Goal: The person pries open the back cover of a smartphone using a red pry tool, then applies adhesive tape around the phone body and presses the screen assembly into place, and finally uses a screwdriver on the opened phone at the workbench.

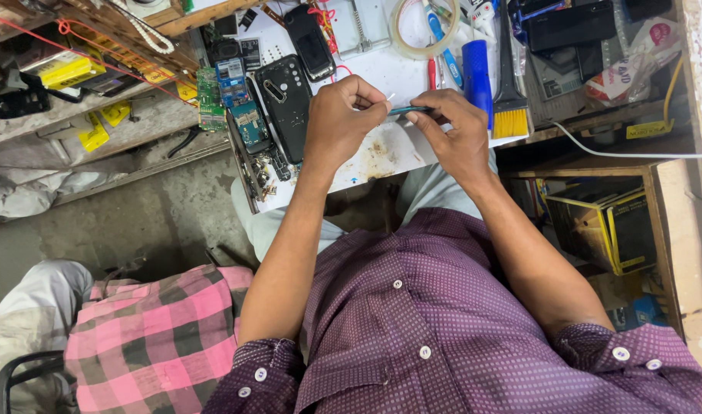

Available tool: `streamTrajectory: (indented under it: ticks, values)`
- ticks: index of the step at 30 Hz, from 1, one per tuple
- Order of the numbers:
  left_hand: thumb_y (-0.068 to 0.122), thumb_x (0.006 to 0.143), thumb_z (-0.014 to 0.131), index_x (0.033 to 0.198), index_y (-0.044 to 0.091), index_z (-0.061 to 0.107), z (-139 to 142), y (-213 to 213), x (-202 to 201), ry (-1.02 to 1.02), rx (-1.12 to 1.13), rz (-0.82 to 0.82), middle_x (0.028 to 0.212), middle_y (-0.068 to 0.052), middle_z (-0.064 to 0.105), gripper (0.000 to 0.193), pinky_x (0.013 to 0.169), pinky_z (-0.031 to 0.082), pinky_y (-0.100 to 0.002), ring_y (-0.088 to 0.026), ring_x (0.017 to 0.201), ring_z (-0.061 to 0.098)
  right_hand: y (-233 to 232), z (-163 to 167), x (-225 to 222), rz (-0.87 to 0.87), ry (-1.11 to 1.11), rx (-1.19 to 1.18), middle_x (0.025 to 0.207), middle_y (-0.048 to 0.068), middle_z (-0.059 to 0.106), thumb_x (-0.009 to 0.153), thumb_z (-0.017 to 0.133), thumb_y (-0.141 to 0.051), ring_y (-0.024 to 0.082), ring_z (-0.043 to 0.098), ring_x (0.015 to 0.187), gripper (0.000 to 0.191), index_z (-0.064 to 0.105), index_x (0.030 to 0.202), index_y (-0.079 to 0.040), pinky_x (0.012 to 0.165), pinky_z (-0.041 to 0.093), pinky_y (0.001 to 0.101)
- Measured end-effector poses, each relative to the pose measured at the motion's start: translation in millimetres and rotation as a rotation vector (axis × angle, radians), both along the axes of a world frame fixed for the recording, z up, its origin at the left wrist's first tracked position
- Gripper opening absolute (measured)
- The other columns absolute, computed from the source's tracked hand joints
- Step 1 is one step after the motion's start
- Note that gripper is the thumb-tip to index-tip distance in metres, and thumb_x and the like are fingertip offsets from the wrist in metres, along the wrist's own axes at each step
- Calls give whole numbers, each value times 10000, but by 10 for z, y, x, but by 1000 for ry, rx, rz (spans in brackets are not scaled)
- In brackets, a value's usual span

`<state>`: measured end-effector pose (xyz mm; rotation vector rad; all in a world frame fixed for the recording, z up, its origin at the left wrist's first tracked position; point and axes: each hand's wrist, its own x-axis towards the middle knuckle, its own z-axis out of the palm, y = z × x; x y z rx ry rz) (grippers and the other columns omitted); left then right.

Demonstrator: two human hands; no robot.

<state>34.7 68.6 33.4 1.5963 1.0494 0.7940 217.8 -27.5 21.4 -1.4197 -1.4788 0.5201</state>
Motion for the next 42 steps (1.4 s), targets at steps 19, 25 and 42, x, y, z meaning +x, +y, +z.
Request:
streamTrajectory:
  ticks: [19, 25, 42]
  values:
    - [41, 846, 764, 882, -18, 711, -44, 200, -48, -75, -83, -207, 789, -38, 740, 87, 631, 538, -194, -44, 708, 668, -2, -4, 6, 18, -73, 19, 1039, 120, 688, 955, 800, 6, 187, 658, 824, 253, 680, 1178, -4, 716, 557, 293]
    - [46, 847, 774, 872, -10, 714, -82, 207, -50, -50, -54, -201, 789, -29, 741, 85, 649, 554, -193, -39, 712, 669, 10, 53, 14, 89, -170, 99, 1014, 126, 653, 962, 763, 57, 233, 654, 881, 229, 692, 1169, -8, 726, 537, 313]
    - [37, 856, 767, 878, -19, 711, -89, 200, -45, -58, -54, -206, 806, -48, 756, 82, 659, 573, -201, -47, 725, 692, 25, -29, 68, 134, -249, 145, 1036, 93, 661, 931, 741, 102, 236, 675, 911, 286, 750, 1162, -67, 753, 543, 324]
